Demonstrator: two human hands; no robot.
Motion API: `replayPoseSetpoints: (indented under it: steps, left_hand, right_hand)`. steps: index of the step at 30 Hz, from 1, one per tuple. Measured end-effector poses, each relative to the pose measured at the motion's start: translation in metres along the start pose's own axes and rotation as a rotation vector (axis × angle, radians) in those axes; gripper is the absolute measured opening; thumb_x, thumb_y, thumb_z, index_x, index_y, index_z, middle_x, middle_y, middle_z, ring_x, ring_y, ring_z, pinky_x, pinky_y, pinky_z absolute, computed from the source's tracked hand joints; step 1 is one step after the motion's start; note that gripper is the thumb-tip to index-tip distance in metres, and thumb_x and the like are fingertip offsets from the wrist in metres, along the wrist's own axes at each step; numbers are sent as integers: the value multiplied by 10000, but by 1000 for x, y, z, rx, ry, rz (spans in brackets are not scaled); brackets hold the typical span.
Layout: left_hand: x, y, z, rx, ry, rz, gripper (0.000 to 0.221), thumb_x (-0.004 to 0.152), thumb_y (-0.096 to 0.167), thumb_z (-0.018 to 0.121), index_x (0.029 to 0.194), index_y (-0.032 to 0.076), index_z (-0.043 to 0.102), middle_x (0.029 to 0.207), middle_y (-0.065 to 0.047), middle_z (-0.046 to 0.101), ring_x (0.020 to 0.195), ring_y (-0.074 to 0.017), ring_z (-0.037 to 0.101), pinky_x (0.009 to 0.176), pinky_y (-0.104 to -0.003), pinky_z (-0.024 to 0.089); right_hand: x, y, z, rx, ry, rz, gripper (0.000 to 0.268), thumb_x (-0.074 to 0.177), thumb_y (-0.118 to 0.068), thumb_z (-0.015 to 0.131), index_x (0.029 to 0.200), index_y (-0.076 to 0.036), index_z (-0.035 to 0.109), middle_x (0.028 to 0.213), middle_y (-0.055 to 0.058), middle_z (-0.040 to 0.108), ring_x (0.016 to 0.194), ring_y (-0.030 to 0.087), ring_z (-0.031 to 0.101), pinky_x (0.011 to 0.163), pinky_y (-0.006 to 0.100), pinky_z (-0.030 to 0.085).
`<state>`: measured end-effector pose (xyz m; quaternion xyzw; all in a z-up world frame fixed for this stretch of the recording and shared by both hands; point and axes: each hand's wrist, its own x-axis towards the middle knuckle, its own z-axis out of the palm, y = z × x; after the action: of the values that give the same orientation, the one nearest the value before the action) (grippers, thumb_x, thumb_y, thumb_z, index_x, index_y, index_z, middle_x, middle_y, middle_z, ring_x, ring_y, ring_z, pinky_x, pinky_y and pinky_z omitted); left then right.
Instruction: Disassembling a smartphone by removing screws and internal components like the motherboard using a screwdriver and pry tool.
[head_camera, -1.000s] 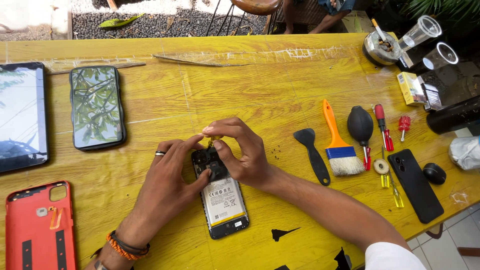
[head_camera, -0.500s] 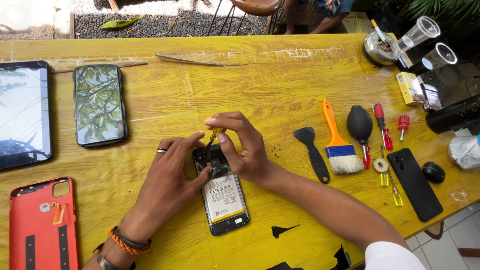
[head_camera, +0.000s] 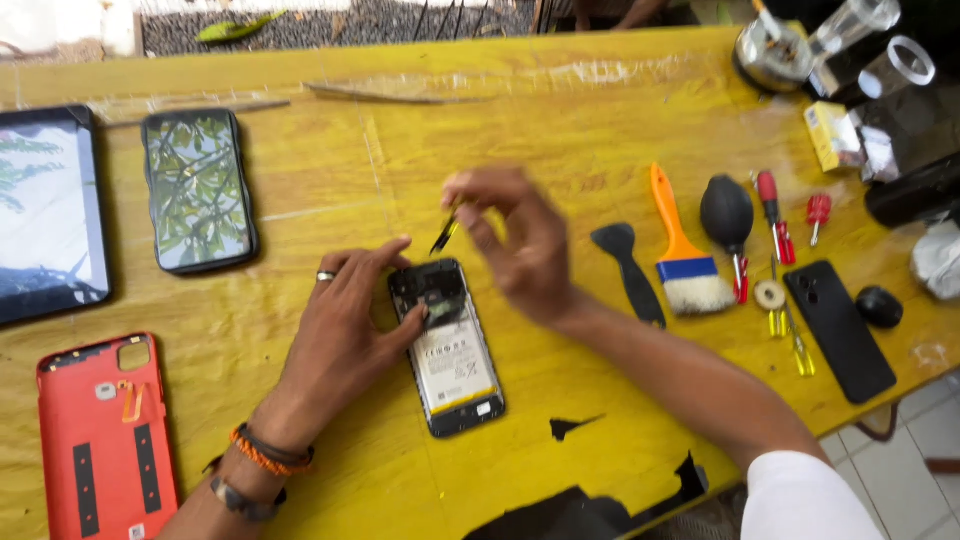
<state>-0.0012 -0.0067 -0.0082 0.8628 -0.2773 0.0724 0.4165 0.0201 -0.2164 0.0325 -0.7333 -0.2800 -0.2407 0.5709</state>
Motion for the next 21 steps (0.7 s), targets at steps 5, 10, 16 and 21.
replayPoseSetpoints:
  steps: [5,10,16,21]
  left_hand:
    - [-4,2,-3,35,-27,-15,677,865,235,776,1458,86,485,1218,-56,668,1167,-291,494,957,-462,462]
    - [-3,7,-3,116,-56,-7,744,843,321,803,1473,85,486,1269,-85,632,1194,-316,462,996,-490,446]
    - [-4,7,-3,89,-49,24,664,867,249,791,1445,84,508,1238,-86,636,1168,-312,467,992,-466,437]
    - [-5,6,-2,126,-44,67,715,799,317,842,1417,115,547,1282,-100,600,1188,-329,462,1021,-488,422]
  right_hand:
    - [17,-34,-55,109,113,94,194,1118,-10,563,1291,-96,539,1239,81,626,1124,199,644,1033,297,609]
    - [8,-46,-101,-12,127,226,202,1098,-25,614,1288,-61,554,1214,108,632,1080,209,663,1021,308,630]
    - [-5,-32,-112,-130,173,490,211,1077,-105,625,1286,-88,597,1180,67,657,1005,173,700,807,264,618]
    - [-2,-22,-115,-186,157,552,248,1046,-138,671,1282,-82,623,1147,59,677,972,149,713,781,245,618]
